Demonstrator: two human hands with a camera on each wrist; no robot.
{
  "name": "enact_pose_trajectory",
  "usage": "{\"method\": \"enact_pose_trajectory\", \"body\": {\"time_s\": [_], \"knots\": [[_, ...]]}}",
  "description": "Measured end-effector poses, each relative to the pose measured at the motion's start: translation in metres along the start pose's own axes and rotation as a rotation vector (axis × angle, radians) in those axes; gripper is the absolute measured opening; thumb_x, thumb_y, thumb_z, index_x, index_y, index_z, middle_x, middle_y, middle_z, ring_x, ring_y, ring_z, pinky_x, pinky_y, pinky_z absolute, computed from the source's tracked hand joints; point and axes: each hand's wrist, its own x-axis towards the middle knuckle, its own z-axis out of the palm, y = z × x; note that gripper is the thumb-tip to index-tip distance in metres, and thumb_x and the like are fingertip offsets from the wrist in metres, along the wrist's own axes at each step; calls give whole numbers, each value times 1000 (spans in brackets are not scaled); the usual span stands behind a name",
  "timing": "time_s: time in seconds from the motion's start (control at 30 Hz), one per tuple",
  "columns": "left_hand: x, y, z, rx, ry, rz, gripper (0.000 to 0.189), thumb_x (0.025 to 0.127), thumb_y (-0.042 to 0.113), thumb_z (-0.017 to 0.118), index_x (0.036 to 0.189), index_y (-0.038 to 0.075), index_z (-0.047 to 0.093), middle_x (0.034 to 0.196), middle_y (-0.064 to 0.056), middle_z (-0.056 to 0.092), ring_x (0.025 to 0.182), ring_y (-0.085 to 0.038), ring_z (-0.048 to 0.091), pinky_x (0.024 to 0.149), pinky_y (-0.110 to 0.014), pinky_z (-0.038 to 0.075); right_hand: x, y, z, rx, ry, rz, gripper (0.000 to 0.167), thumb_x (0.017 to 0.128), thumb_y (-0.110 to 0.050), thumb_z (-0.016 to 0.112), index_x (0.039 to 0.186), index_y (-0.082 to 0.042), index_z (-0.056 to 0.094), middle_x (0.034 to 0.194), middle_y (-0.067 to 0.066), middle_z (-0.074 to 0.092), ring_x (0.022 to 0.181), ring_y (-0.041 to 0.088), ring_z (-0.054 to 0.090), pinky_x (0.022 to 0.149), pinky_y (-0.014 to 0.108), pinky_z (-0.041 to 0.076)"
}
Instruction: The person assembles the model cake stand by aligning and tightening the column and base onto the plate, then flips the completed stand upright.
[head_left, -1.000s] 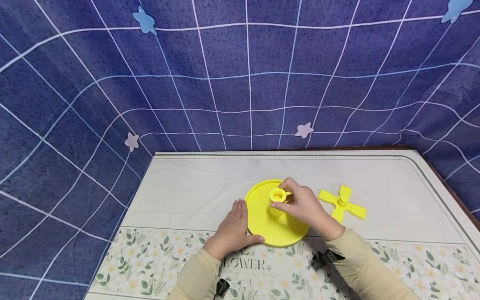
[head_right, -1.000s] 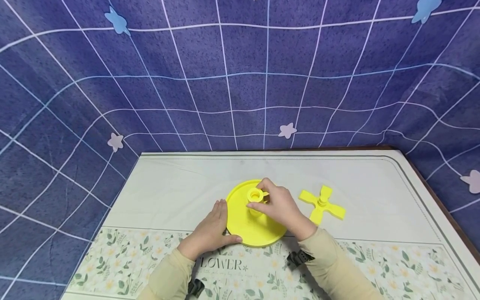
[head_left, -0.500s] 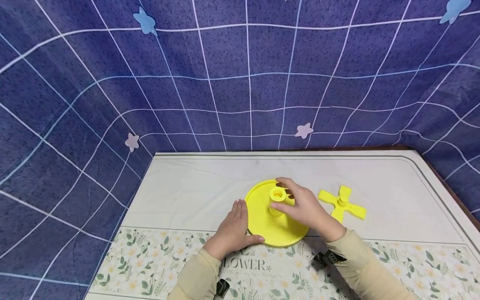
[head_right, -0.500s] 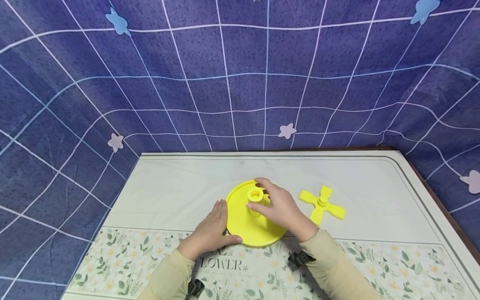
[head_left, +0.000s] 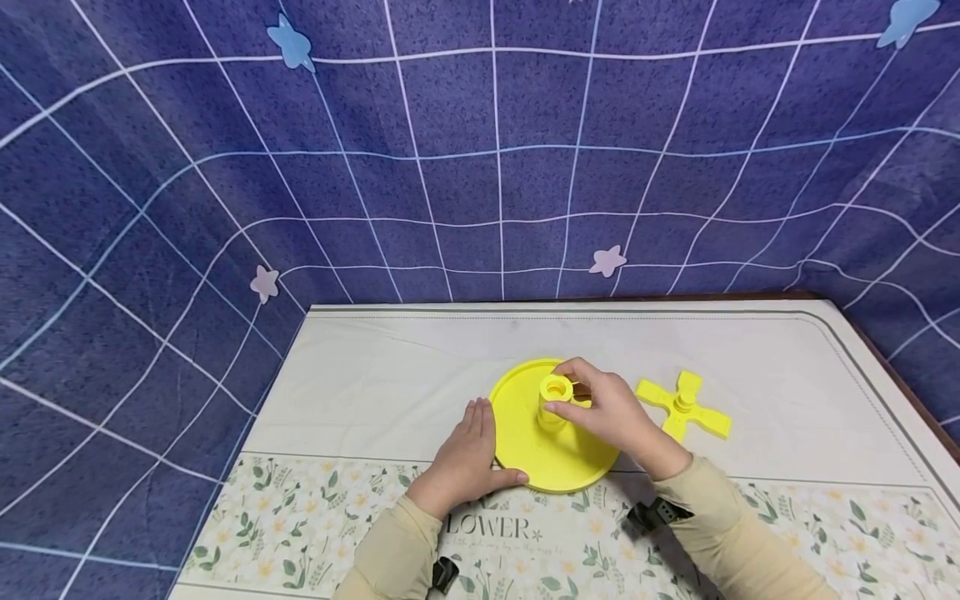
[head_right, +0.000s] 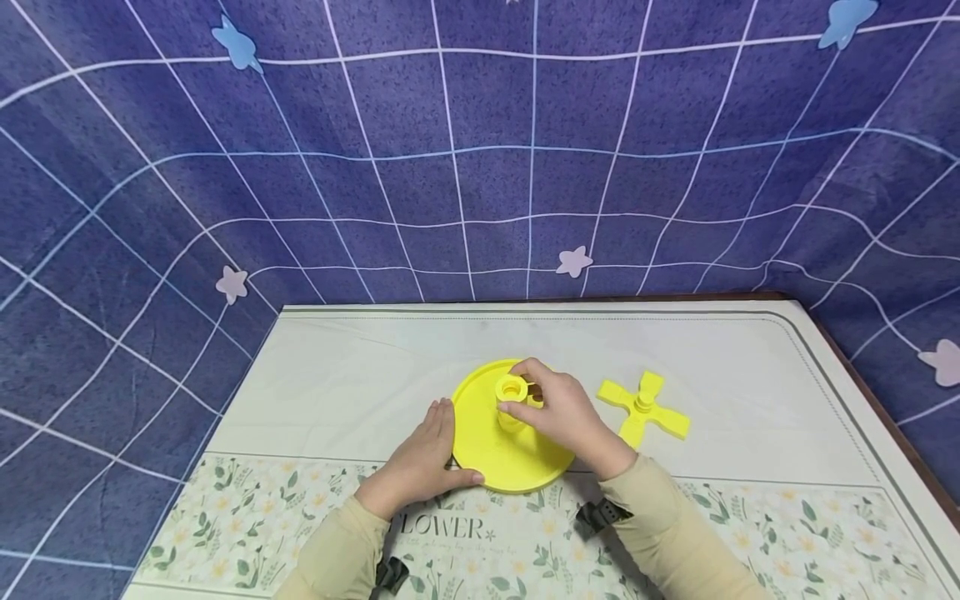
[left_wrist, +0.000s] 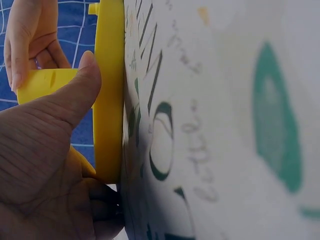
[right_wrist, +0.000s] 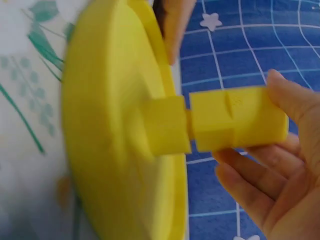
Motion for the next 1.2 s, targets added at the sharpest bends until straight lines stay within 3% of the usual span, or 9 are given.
{"method": "enact_pose_trajectory", "body": {"time_s": [0.2, 0.37, 0.57, 0.67, 0.77, 0.93, 1.2], "knots": [[0, 0, 0, -13, 3, -5, 117, 82, 61, 67, 151, -12, 7, 158, -29, 5, 147, -38, 4, 118, -45, 17, -2, -2, 8, -48, 93, 59, 38, 79, -30, 83, 104, -13, 59, 94, 0, 68, 86, 22, 70, 76, 35, 59], [0, 0, 0, -12, -3, -7, 117, 82, 62, 66, 151, -11, 6, 159, -28, 4, 147, -38, 3, 119, -45, 16, -2, -3, 8, -80, 108, 74, 41, 78, -31, 84, 105, -13, 59, 94, 0, 68, 83, 22, 70, 75, 37, 59], [-1, 0, 0, -14, -5, 0, 117, 83, 62, 67, 151, -12, 7, 158, -28, 4, 147, -38, 3, 119, -45, 16, -1, -2, 4, -78, 65, 4, 57, 81, -34, 80, 126, -8, 57, 119, 10, 65, 103, 28, 64, 85, 44, 55], [-1, -1, 0, -18, -8, -2, 117, 83, 62, 66, 151, -11, 6, 159, -28, 3, 147, -37, 2, 119, -45, 15, 0, -1, 0, -28, 12, -63, 59, 86, -25, 75, 137, -4, 52, 132, 14, 58, 113, 32, 59, 91, 47, 52], [-1, 0, 0, -19, -15, -7, 117, 83, 62, 66, 151, -11, 5, 159, -27, 3, 147, -37, 2, 119, -44, 14, 1, 2, -3, 9, -50, -100, 52, 89, -14, 69, 138, -3, 53, 136, 13, 57, 117, 31, 58, 93, 44, 52], [-1, 0, 0, -16, -14, -8, 118, 82, 62, 66, 151, -11, 6, 159, -28, 4, 147, -37, 3, 119, -45, 15, 1, 5, -3, 57, -79, -61, 44, 89, -12, 68, 132, -5, 60, 132, 12, 61, 112, 27, 62, 93, 37, 53], [0, 0, -1, -26, -13, -16, 118, 82, 63, 66, 151, -11, 6, 159, -27, 4, 147, -37, 3, 119, -45, 15, -1, 5, 5, 83, 16, 6, 35, 84, -20, 78, 113, -11, 62, 105, 1, 68, 96, 17, 68, 85, 29, 55]]}}
